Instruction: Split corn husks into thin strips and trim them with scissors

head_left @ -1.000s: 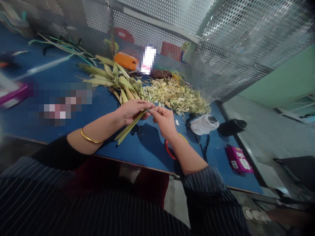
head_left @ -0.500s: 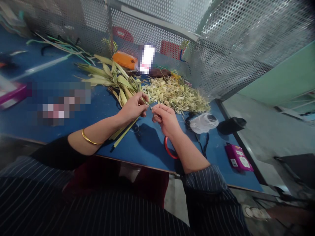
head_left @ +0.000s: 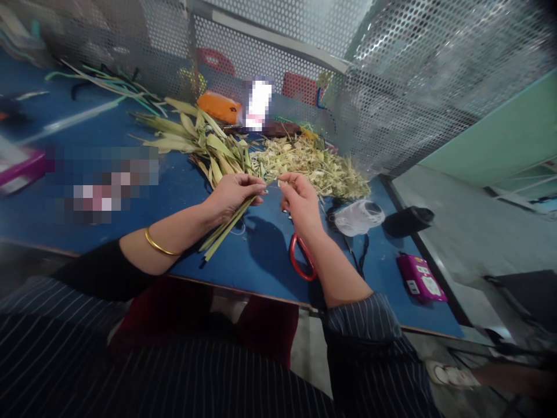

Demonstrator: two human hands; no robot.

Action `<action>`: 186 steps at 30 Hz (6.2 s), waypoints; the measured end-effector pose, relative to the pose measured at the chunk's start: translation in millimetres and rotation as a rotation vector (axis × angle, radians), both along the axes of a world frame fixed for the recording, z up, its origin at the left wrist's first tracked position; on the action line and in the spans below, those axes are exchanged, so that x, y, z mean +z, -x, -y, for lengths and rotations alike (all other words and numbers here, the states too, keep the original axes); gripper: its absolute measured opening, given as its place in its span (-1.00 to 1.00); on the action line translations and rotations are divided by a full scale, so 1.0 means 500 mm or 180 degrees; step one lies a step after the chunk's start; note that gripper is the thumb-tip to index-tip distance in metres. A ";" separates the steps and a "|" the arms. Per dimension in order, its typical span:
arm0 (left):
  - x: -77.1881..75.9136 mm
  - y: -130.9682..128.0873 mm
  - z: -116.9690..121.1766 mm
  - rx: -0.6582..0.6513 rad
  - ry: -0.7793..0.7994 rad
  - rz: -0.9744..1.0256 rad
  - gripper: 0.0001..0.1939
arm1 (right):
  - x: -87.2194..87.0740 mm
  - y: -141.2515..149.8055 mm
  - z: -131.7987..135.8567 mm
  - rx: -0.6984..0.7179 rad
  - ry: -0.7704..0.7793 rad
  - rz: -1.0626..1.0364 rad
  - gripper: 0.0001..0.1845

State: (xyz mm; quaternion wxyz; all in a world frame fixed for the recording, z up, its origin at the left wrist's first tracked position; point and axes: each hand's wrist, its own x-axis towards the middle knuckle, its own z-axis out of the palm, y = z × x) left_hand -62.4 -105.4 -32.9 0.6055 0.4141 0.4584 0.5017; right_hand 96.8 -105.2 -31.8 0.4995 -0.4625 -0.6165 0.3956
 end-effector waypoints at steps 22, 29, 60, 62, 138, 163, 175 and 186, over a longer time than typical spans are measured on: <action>-0.043 -0.006 0.007 -0.0332 -0.0784 -0.1361 -0.88 | -0.025 -0.020 -0.028 -0.0008 -0.0664 0.1804 -0.83; -0.044 0.002 -0.004 -0.0140 -0.1356 -0.2085 -0.87 | -0.041 -0.026 -0.048 0.0299 0.0023 0.1917 -0.81; -0.056 0.008 -0.016 -0.0948 -0.0612 -0.1727 -0.85 | -0.024 -0.028 -0.037 0.0925 0.0392 0.1076 -0.78; -0.056 0.008 -0.018 -0.1006 -0.0561 -0.1667 -0.85 | -0.025 -0.023 -0.034 0.0841 0.0457 0.0903 -0.79; -0.048 0.017 -0.015 -0.0180 -0.2753 -0.3890 -0.79 | -0.046 -0.022 -0.047 0.0931 0.0257 0.1350 -0.79; -0.040 0.008 -0.006 0.0183 -0.2544 -0.3100 -0.82 | -0.049 -0.014 -0.042 0.0529 0.1349 -0.0255 -0.70; -0.039 0.012 -0.014 0.0183 -0.2525 -0.3123 -0.83 | -0.046 -0.013 -0.044 0.0493 0.1427 -0.0419 -0.83; -0.039 0.020 -0.026 0.0344 -0.2105 -0.3176 -0.81 | -0.037 -0.023 -0.047 0.0352 0.1438 -0.0375 -0.92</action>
